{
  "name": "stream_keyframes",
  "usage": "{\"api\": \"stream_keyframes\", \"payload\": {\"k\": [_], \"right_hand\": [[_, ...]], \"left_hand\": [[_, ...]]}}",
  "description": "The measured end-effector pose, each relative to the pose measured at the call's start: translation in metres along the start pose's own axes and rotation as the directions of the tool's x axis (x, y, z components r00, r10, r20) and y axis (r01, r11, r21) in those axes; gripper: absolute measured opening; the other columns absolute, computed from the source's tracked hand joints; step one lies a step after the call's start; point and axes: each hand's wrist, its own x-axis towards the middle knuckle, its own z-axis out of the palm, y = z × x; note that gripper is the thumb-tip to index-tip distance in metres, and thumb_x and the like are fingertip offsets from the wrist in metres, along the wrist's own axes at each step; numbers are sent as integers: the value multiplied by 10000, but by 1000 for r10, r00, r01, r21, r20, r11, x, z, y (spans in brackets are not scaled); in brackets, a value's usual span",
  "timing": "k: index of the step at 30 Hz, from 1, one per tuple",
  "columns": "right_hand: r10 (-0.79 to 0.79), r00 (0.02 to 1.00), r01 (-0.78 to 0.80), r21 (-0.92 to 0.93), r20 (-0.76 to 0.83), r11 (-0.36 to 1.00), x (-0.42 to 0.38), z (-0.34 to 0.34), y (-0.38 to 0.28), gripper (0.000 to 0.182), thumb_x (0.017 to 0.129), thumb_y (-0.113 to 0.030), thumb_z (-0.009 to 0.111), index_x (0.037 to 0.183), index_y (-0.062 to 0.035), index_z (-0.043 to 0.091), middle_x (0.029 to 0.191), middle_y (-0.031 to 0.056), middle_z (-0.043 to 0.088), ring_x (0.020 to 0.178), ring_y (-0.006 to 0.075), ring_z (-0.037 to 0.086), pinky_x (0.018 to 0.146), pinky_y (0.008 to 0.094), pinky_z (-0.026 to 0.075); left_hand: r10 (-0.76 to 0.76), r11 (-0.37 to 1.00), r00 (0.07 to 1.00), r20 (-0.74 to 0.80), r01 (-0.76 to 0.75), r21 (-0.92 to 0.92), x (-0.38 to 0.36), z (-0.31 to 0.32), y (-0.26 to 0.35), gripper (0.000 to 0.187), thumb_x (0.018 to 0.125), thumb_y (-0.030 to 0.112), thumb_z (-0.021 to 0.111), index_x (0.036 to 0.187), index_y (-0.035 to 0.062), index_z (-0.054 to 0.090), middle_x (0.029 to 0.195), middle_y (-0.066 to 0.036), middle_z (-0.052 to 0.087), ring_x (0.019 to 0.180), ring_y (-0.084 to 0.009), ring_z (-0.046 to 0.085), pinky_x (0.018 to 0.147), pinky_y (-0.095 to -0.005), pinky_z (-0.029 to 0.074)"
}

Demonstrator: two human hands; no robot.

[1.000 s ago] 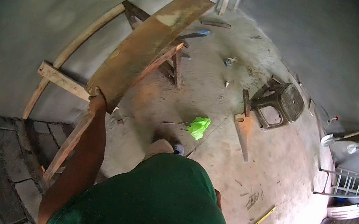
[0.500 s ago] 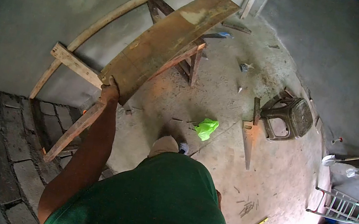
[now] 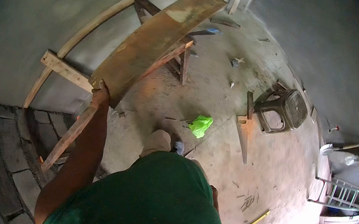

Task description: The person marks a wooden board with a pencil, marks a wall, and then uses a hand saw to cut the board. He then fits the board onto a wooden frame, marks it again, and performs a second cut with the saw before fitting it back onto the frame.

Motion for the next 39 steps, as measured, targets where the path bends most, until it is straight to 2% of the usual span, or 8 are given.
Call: {"api": "stream_keyframes", "payload": {"k": [11,15,17,18,25,29,37,39], "right_hand": [[35,949,16,158,-314,987,128,-144,-124,290,953,-304,569,766,-84,594,497,-22,431,375,104,434,340,291,347],[187,968,-123,333,-167,935,128,-178,-228,308,899,-326,656,741,-71,586,506,-6,442,442,132,448,414,322,362],[-601,735,645,49,-314,763,182,-148,-148,243,936,-289,620,784,-103,576,657,-36,519,437,65,388,409,255,338],[86,996,-81,318,-3,945,170,-154,-170,208,953,-250,596,814,-95,594,726,-13,561,466,81,439,421,264,378],[-364,900,424,-296,239,856,202,-140,-195,280,972,-339,552,900,-96,672,584,11,514,389,141,449,359,341,382],[333,927,-358,146,171,922,280,-149,-168,267,983,-223,477,1123,-104,671,715,95,667,533,213,616,443,360,472],[-367,930,367,-116,19,923,374,-187,-301,446,962,-470,511,1001,-68,699,627,84,575,455,195,511,408,352,409],[-301,953,301,5,36,954,373,-198,-335,466,946,-484,530,1035,-55,689,636,83,565,480,191,516,418,349,422]], "left_hand": [[126,327,955,269,217,-920,126,-5,-72,385,799,197,799,1061,16,583,949,-73,610,886,-231,566,748,-377,484],[312,943,947,70,-300,-148,180,6,-184,509,821,376,748,1076,-37,594,1023,-175,676,920,-356,631,804,-425,485],[190,827,981,-30,-176,-534,160,-25,-196,665,817,495,713,1149,-69,595,1104,-213,675,1018,-388,628,871,-443,466],[180,848,983,37,-136,-512,158,-33,-211,705,812,509,714,1197,-67,582,1124,-217,668,1044,-380,621,893,-433,461],[35,854,999,22,-19,-519,135,-77,-252,900,814,569,706,1364,-94,448,1129,-292,642,1108,-324,619,953,-392,457],[-225,777,974,-13,171,-605,111,-122,-262,890,820,577,701,1448,19,409,1449,-191,453,1325,-323,442,1060,-446,373],[854,417,455,-252,-889,-189,68,-103,-271,956,848,773,471,1430,15,429,1369,-225,498,1145,-280,549,875,-457,471],[-10,990,926,377,63,-129,85,-71,-276,804,966,530,500,1556,105,155,1574,-77,309,1190,-285,562,1001,-448,447]]}}
